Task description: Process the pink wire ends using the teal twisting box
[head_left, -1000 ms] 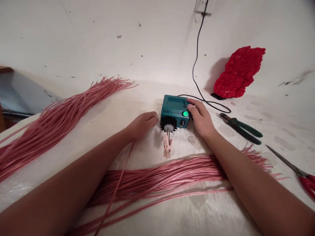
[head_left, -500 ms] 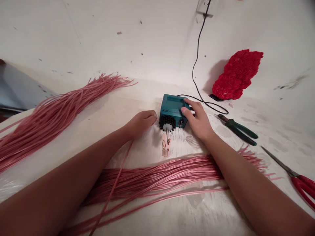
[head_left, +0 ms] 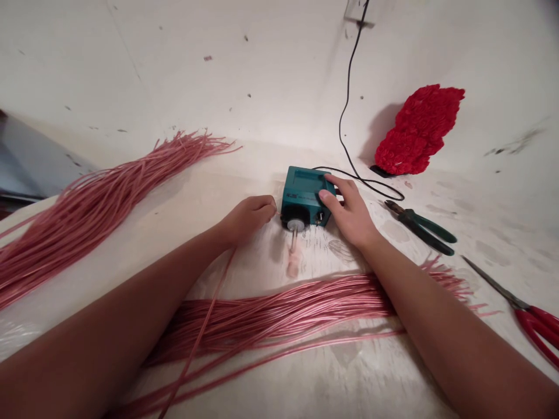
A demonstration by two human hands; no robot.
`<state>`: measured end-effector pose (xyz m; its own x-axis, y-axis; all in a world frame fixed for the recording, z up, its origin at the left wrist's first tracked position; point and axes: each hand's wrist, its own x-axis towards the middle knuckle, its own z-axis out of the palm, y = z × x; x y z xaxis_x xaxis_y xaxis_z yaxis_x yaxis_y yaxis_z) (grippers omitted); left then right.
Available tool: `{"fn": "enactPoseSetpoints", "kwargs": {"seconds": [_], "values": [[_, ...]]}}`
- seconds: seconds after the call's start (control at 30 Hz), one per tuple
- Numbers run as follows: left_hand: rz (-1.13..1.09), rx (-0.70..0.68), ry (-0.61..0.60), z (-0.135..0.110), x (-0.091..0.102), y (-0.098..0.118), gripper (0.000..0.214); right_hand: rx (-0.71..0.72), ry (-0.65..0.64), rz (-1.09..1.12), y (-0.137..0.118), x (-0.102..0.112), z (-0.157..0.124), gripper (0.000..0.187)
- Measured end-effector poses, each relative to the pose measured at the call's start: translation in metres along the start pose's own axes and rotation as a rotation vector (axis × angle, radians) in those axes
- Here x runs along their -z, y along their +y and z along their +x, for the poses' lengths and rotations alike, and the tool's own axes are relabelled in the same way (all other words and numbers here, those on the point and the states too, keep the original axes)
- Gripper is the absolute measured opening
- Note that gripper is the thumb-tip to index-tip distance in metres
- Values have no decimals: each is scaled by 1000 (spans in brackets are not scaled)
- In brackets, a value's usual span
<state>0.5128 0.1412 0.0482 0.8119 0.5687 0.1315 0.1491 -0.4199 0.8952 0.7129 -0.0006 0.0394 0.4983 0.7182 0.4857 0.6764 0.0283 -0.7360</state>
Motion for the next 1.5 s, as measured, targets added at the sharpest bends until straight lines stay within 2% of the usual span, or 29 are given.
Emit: {"fn": "enactPoseSetpoints", "kwargs": {"seconds": [0.43, 0.8, 1.0, 1.5], "values": [[-165, 62, -38, -6, -4, 16, 14, 23, 1, -12, 3, -1, -1, 62], [-330, 61, -131, -6, 2, 10, 14, 15, 12, -8, 3, -1, 0, 64], [-338, 28, -194, -6, 6, 6, 18, 17, 12, -1, 2, -1, 0, 65], [-313, -41, -246, -7, 10, 4, 21, 8, 8, 4, 3, -1, 0, 63]]}}
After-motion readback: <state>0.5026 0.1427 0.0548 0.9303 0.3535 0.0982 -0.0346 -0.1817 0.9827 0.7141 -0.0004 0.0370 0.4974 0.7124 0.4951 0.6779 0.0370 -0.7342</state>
